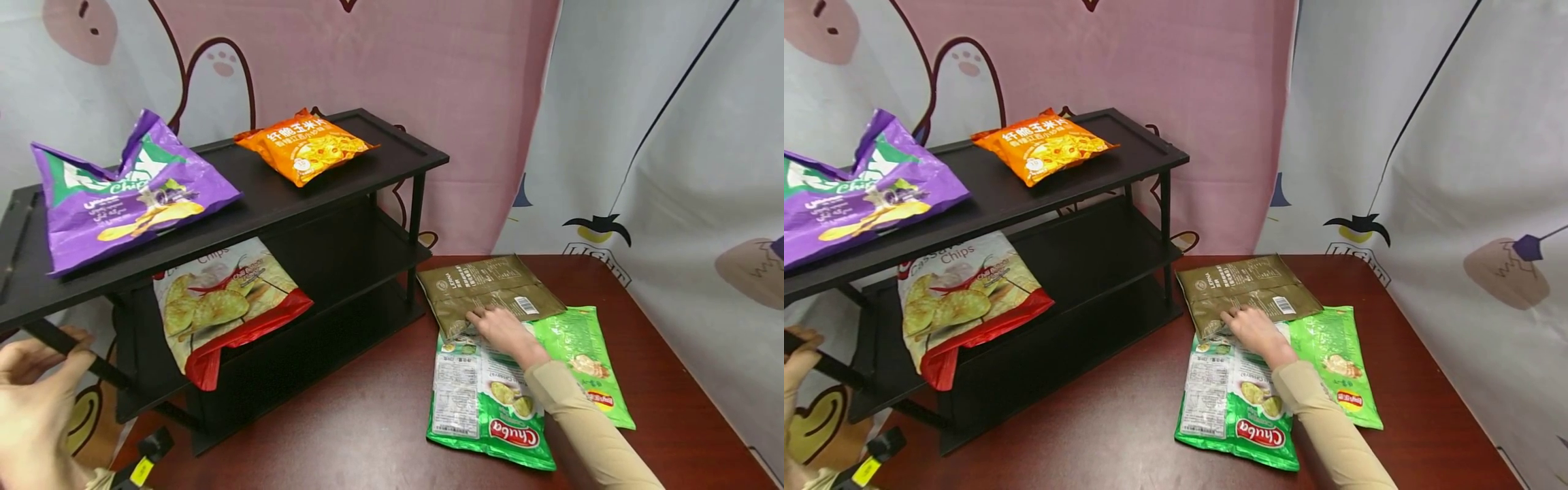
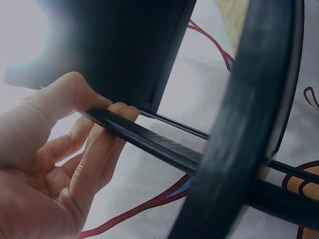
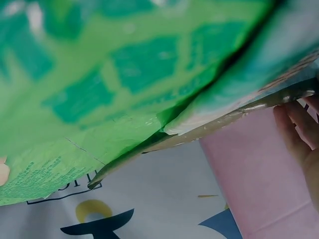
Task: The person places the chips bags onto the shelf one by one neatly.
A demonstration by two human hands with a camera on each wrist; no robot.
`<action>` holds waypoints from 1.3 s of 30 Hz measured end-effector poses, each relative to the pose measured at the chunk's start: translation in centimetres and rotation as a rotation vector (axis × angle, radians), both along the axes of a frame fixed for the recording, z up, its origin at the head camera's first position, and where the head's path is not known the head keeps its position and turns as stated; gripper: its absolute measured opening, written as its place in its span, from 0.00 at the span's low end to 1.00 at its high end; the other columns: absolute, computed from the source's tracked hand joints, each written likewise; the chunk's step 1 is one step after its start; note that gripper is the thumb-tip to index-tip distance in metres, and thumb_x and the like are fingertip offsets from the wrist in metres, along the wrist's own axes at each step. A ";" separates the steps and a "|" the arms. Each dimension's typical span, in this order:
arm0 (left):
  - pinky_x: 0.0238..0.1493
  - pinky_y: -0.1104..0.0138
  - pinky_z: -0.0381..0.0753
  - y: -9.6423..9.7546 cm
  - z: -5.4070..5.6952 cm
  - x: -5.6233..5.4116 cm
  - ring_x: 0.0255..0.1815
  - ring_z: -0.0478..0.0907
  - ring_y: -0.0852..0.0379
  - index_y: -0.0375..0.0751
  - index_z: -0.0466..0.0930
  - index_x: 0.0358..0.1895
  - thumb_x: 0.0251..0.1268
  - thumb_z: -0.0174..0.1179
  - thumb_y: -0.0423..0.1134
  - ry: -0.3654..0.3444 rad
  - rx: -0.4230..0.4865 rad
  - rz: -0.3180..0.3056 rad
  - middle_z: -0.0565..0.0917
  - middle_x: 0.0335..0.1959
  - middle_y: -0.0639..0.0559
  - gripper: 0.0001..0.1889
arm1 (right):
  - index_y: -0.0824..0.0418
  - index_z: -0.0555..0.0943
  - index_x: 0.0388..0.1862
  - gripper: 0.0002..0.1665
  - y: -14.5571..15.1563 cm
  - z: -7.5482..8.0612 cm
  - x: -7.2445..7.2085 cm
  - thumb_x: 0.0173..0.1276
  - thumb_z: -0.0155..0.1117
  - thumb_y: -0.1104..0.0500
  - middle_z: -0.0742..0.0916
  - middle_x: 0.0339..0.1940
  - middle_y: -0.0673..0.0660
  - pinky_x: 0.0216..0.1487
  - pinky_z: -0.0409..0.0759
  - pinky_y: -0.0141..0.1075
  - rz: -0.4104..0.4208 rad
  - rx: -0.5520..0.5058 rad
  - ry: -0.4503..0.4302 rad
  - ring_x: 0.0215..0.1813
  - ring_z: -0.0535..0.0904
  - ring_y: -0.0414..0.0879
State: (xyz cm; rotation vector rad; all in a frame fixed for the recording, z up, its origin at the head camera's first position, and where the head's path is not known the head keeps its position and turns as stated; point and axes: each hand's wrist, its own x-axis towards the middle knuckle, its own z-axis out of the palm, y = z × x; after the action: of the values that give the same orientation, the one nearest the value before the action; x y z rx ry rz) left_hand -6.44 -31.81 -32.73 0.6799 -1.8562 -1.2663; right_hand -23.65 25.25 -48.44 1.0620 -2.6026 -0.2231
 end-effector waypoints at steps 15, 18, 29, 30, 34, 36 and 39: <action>0.31 0.85 0.64 1.5 1.6 0.5 0.28 0.72 0.79 0.62 0.77 0.27 0.50 0.55 0.21 -0.036 0.082 0.006 0.77 0.21 0.83 0.22 | 0.59 0.78 0.50 0.19 0.7 1.0 -0.1 0.59 0.58 0.68 0.83 0.43 0.59 0.30 0.80 0.48 0.008 -0.162 0.135 0.46 0.79 0.58; 0.31 0.85 0.64 1.5 1.7 0.5 0.28 0.73 0.79 0.61 0.77 0.27 0.50 0.55 0.22 -0.032 0.084 0.002 0.78 0.21 0.82 0.22 | 0.59 0.78 0.49 0.19 1.1 1.2 -0.2 0.56 0.62 0.68 0.82 0.41 0.59 0.24 0.78 0.47 0.017 -0.210 0.189 0.43 0.78 0.57; 0.36 0.84 0.63 1.6 1.3 0.5 0.29 0.70 0.80 0.66 0.73 0.24 0.50 0.53 0.20 0.025 0.006 0.027 0.74 0.21 0.84 0.25 | 0.64 0.77 0.49 0.21 2.0 3.8 -0.6 0.77 0.35 0.59 0.83 0.39 0.59 0.32 0.77 0.45 -0.005 -0.378 0.366 0.38 0.75 0.55; 0.35 0.84 0.64 1.5 1.3 0.5 0.29 0.70 0.80 0.66 0.73 0.24 0.50 0.53 0.20 0.039 -0.003 0.027 0.74 0.21 0.84 0.25 | 0.64 0.78 0.49 0.23 2.1 4.1 -0.6 0.77 0.32 0.58 0.83 0.39 0.59 0.33 0.76 0.44 -0.001 -0.387 0.373 0.38 0.76 0.55; 0.35 0.85 0.64 1.4 1.1 0.4 0.28 0.70 0.80 0.66 0.73 0.24 0.49 0.53 0.19 0.046 -0.006 0.025 0.74 0.21 0.83 0.26 | 0.65 0.78 0.50 0.24 2.0 4.9 -0.5 0.77 0.32 0.58 0.83 0.38 0.60 0.35 0.76 0.44 0.018 -0.417 0.384 0.37 0.77 0.55; 0.36 0.85 0.64 1.4 1.1 0.4 0.29 0.70 0.80 0.66 0.73 0.25 0.49 0.53 0.19 0.028 0.000 0.030 0.74 0.21 0.83 0.26 | 0.66 0.77 0.51 0.22 2.0 5.2 -0.3 0.76 0.36 0.60 0.83 0.38 0.60 0.36 0.76 0.44 0.017 -0.435 0.381 0.37 0.77 0.56; 0.36 0.84 0.64 1.4 1.1 0.4 0.29 0.70 0.81 0.66 0.73 0.25 0.50 0.53 0.19 0.015 -0.006 0.034 0.73 0.22 0.84 0.26 | 0.68 0.77 0.52 0.18 1.9 5.8 -0.1 0.71 0.42 0.66 0.83 0.38 0.62 0.38 0.76 0.45 0.010 -0.464 0.363 0.38 0.77 0.57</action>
State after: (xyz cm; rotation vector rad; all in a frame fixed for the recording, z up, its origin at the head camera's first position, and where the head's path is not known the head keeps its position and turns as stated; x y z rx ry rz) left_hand -6.02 -30.38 -31.61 0.6941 -1.8285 -1.2402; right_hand -23.72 27.10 -42.62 0.7829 -2.1717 0.1722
